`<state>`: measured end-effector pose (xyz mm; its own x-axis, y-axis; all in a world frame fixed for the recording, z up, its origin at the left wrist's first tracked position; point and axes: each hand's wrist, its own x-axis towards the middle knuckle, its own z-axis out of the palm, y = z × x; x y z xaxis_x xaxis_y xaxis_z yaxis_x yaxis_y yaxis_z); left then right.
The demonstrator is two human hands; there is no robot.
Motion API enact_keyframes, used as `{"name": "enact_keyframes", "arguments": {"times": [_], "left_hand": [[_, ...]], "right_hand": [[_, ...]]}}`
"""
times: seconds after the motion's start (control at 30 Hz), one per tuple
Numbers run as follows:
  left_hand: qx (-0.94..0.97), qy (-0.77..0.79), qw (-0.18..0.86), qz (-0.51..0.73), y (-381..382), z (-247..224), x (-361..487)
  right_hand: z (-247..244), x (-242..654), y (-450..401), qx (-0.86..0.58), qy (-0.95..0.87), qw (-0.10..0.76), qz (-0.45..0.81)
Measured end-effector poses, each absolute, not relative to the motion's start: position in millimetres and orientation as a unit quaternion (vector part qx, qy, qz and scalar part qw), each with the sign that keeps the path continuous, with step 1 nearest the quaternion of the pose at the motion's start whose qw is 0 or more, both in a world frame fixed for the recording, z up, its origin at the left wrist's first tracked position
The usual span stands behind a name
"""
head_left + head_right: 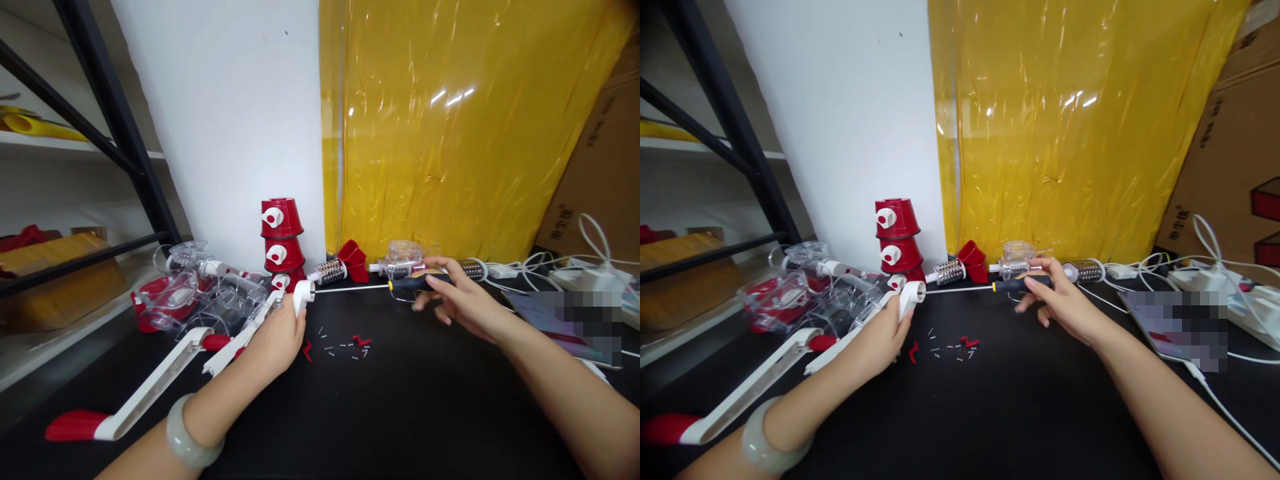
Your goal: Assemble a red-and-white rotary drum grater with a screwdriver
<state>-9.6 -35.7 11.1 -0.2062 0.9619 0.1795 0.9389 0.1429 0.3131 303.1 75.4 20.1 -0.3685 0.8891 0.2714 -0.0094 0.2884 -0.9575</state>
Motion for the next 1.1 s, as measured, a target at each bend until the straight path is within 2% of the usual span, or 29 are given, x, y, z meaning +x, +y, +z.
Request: {"name": "enact_keyframes", "arguments": {"times": [0.13,0.23,0.37,0.57,0.7,0.9,1.0,1.1], "left_hand": [[0.626,0.757,0.032,0.184,-34.9,11.8,-9.9],[0.63,0.754,0.028,0.185,-35.5,12.8,-9.5],[0.634,0.752,0.023,0.179,-36.6,14.5,-8.8],[0.633,0.752,0.029,0.179,-35.1,13.8,-11.5],[0.624,0.759,0.027,0.181,-34.5,13.8,-12.6],[0.633,0.754,0.023,0.175,-33.4,14.0,-11.3],[0.623,0.762,0.031,0.176,-31.8,14.5,-12.3],[0.618,0.766,0.034,0.172,-31.7,15.7,-13.0]], "right_hand": [[18.5,310.3,80.0,-0.264,-0.697,0.482,0.461],[18.8,312.7,82.2,-0.313,-0.728,0.455,0.407],[17.9,306.7,80.8,-0.369,-0.7,0.444,0.419],[12.7,304.4,81.7,-0.249,-0.717,0.503,0.413],[13.9,304.2,80.1,-0.289,-0.741,0.465,0.388],[14.1,302.0,78.9,-0.373,-0.704,0.406,0.449],[10.6,303.4,80.8,-0.293,-0.701,0.439,0.48],[8.8,305.9,83.0,-0.24,-0.716,0.481,0.446]]}}
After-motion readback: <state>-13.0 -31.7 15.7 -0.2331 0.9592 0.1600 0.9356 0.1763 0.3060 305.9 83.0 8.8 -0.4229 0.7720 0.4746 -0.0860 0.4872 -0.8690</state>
